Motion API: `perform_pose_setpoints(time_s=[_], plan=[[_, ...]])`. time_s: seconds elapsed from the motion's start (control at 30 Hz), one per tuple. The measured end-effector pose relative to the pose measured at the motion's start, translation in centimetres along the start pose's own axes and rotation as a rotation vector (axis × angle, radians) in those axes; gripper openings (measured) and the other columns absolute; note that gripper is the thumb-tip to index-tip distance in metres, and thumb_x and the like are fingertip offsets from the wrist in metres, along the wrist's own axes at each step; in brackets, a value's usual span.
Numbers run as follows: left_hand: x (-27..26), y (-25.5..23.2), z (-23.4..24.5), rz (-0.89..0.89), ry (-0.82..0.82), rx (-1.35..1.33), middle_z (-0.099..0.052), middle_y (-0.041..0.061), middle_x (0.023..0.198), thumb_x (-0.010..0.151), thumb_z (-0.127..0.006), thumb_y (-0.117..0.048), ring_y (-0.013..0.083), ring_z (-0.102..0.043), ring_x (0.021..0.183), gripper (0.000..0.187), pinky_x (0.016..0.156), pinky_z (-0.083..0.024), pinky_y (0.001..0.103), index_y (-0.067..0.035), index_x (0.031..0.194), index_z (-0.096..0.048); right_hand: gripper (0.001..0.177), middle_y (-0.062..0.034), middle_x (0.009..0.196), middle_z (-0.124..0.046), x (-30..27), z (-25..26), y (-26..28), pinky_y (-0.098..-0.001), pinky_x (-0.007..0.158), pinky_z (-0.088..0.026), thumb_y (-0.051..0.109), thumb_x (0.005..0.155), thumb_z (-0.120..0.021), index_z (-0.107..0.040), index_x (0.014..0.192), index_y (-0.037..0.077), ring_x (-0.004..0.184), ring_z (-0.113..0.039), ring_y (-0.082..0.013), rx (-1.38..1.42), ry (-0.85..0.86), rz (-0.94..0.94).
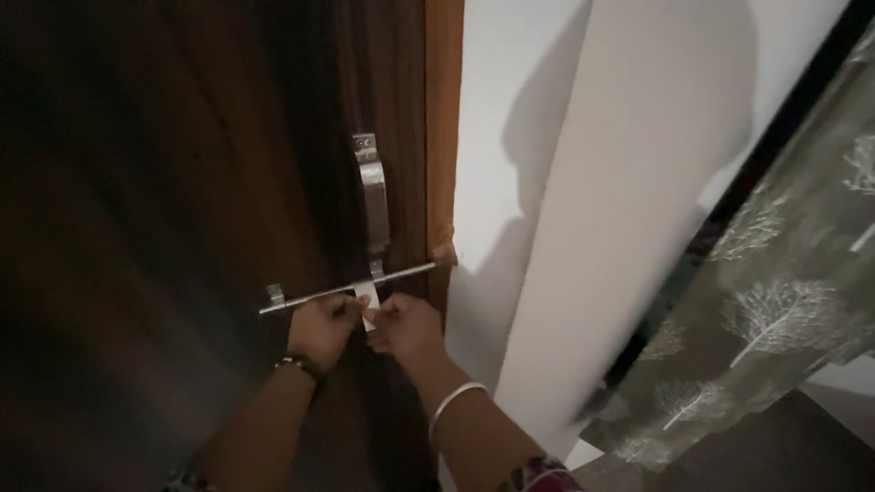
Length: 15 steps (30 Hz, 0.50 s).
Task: The person opens a wooden door by sliding a latch and turning the handle, then closes it. They move a curtain aside, open a window with a metal grille, place a backpack and a plastic bag on a nearby surface, and then close and latch the window.
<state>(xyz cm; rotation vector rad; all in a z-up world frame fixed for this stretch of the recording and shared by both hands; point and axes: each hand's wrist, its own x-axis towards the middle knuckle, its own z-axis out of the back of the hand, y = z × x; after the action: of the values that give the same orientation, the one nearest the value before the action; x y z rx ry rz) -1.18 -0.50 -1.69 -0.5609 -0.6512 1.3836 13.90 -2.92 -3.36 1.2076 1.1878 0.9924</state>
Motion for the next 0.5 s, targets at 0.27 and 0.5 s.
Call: perform_pose_setpoints(time_s=[0.27,0.5], plan=[[1.7,-0.3,0.8,0.139,0.155,-0.346,-0.083,0.014,0.101,0.092,-0.069,-0.037,0.0255,-0.079,0.09,0.035,0.084,-0.06,0.037,-0.007,0.106,-0.081,0.029,-0.0156,0.083,-0.079,1.6,0.8,2.1,-0.0327,0.064,-0.06,0.025,0.089,-0.079,-0.078,0.089,-0.003,0.071,-0.076,-0.0227,-0.327,0.018,-0.1],[1.2,1.3,0.3,0.128,0.077,-0.247,-0.079,0.01,0.105,0.084,-0.073,-0.023,0.0233,-0.076,0.091,0.031,0.085,-0.057,0.037,-0.012,0.112,-0.08,0.028,-0.0112,0.08,-0.078,1.5,1.1,1.4,-0.0282,0.068,-0.06,0.03,0.086,-0.081,-0.077,0.093,0.004,0.068,-0.075,-0.0157,-0.54,-0.036,0.025]])
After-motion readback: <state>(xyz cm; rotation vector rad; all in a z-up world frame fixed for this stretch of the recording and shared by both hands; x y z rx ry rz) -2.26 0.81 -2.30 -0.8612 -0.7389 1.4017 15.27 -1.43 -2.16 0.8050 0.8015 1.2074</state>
